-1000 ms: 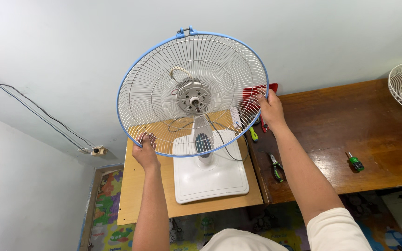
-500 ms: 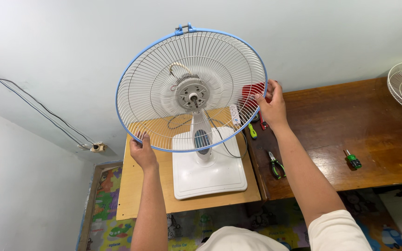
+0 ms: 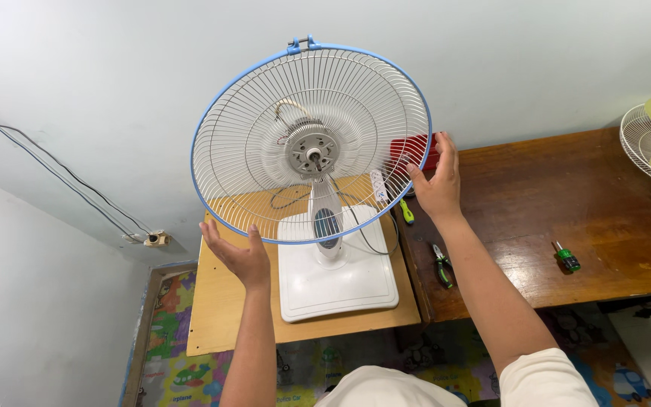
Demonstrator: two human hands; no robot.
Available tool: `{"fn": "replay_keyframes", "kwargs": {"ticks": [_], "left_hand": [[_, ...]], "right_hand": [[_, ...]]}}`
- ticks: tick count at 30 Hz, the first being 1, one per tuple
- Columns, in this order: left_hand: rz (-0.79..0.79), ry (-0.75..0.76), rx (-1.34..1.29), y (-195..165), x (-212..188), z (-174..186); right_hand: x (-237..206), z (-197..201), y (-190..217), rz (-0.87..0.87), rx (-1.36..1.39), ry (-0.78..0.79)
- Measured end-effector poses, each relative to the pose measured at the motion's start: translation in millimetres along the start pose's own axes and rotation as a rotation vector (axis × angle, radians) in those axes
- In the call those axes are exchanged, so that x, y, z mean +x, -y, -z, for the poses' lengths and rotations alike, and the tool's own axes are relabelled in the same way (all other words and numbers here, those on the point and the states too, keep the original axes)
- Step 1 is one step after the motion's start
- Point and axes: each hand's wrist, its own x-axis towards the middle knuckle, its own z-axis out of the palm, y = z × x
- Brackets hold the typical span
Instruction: The person uses a screwdriver to unscrew and remove the rear motor housing cover of a pedestal fan, then attaches the front grille to the fan head. They then work on the blade nut at the hub and handle the fan blades and rear grille, fitting the blades back onto the motor shaft.
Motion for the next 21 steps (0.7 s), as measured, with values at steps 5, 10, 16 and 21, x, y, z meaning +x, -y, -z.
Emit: {"fn": "replay_keyframes", "kwargs": {"ticks": [5,10,16,21], "left_hand": [[-0.435,-0.013,0.078,-20,-24,-12],[-0.614,0.18,0.016,-44,-49,-29],[-0.658,0.407,-0.094,-67,-71,-51],[-0.732,0.568,-0.191,-82,-86,-69]], "right_hand": [[-23,1,19,0.19,-0.225,-0.033],[-45,4,41,0.342,-0.277,-0.019],[-70,20,54,0.359,-0.342,0.044],[-92,42,54,0.298,-0.413,0.059]]}}
